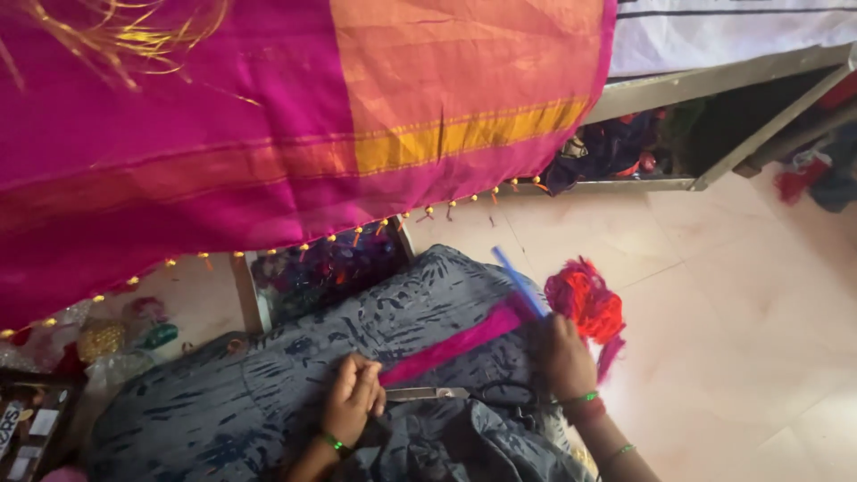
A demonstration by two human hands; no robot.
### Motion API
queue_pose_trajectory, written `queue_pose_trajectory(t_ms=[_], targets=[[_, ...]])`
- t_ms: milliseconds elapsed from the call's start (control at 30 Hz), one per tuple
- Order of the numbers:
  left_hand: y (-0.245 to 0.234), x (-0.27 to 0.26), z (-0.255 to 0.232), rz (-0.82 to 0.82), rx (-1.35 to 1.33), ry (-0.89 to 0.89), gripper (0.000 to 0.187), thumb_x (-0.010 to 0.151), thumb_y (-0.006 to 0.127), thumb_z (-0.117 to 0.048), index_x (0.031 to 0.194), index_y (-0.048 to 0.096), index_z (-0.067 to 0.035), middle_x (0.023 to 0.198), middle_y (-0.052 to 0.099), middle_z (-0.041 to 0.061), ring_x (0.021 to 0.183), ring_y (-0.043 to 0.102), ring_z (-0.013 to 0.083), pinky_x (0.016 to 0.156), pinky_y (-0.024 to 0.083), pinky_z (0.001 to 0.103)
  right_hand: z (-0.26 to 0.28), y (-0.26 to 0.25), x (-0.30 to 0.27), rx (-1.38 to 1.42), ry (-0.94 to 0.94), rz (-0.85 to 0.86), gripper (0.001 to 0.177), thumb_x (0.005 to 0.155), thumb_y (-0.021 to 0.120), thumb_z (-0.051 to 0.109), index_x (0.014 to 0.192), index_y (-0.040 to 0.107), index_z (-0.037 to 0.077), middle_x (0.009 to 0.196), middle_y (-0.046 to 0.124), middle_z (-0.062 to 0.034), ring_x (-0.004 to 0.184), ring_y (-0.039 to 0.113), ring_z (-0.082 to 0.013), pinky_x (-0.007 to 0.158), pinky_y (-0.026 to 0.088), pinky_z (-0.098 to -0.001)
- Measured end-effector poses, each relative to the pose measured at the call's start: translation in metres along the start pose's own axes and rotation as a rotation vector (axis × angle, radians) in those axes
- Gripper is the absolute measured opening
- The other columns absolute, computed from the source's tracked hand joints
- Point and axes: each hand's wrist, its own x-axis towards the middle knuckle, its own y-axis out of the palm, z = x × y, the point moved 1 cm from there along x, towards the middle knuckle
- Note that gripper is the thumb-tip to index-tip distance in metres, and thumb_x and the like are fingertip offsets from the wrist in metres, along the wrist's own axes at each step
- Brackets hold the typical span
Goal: The recorder is decorating the edge of a saree by combing pink thread and tying tassels onto the fabric border.
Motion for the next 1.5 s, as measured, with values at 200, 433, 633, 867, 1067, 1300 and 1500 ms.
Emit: queue_pose_trajectory(t_ms=[200,433,633,867,1067,1300,1500], targets=[[-0.015,0.004,0.004,-0.067,-0.076,0.02,0.014,0.104,0.052,-0.018,0.096,0.049,-0.006,0.059,0.037,-0.001,0.048,0.04,0.0113,0.046,0.04,0.029,-0.038,0.011,-0.01,0.022,0.188,-0.096,0.015,0.102,0.052,0.02,0.111,0.059,0.011,0.101,0.066,-0.0153,0.087,0.067,-0.0407,0.068,0.052,-0.0516],[0.0,-0.005,-0.015,-0.048,-0.025,-0.025,0.015,0.105,0.049,-0.016,0.095,0.049,-0.006,0.06,0.037,-0.001,0.049,0.041,0.0118,0.047,0.041,0.028,-0.038,0.004,-0.028,-0.008,-0.28,-0.048,0.033,0.08,0.058,0.014,0.112,0.061,0.007,0.097,0.066,-0.0209,0.085,0.065,-0.0409,0.057,0.051,-0.0468],[-0.006,-0.006,-0.011,-0.072,-0.013,-0.022,0.01,0.104,0.047,-0.015,0.1,0.049,-0.007,0.059,0.038,-0.001,0.05,0.042,0.0125,0.048,0.041,0.029,-0.041,-0.012,-0.03,0.247,0.492,-0.096,0.018,0.112,0.058,0.026,0.113,0.061,0.009,0.095,0.067,-0.018,0.086,0.065,-0.0395,0.074,0.05,-0.049],[-0.001,-0.007,-0.013,-0.007,-0.022,0.034,0.012,0.106,0.048,-0.015,0.098,0.048,-0.006,0.061,0.039,-0.001,0.051,0.042,0.0121,0.05,0.042,0.028,-0.035,-0.035,-0.04,0.024,-0.16,0.009,0.028,0.092,0.053,0.009,0.118,0.062,0.011,0.098,0.067,-0.0175,0.089,0.066,-0.0393,0.072,0.053,-0.0497],[-0.003,-0.006,-0.006,-0.003,-0.019,0.057,0.011,0.106,0.049,-0.013,0.097,0.047,-0.006,0.061,0.039,-0.001,0.051,0.042,0.0113,0.05,0.043,0.029,-0.03,-0.023,-0.051,0.136,0.018,-0.052,0.023,0.094,0.052,0.009,0.115,0.062,0.013,0.101,0.067,-0.0172,0.093,0.066,-0.0393,0.074,0.053,-0.0477],[-0.004,-0.008,-0.003,0.028,-0.023,0.039,0.01,0.106,0.047,-0.013,0.099,0.047,-0.007,0.063,0.04,-0.001,0.052,0.043,0.0101,0.051,0.045,0.028,-0.009,-0.042,-0.045,-0.144,-0.065,0.039,0.022,0.095,0.06,0.015,0.115,0.066,0.02,0.096,0.068,-0.0092,0.091,0.068,-0.0347,0.073,0.054,-0.0473],[-0.004,-0.008,-0.011,0.04,-0.029,0.047,0.011,0.106,0.048,-0.014,0.099,0.047,-0.006,0.062,0.04,-0.001,0.052,0.044,0.0111,0.051,0.044,0.028,-0.003,-0.042,-0.036,0.044,0.138,0.227,0.024,0.098,0.063,0.027,0.117,0.064,0.013,0.096,0.074,-0.0132,0.089,0.07,-0.0373,0.072,0.053,-0.0461]])
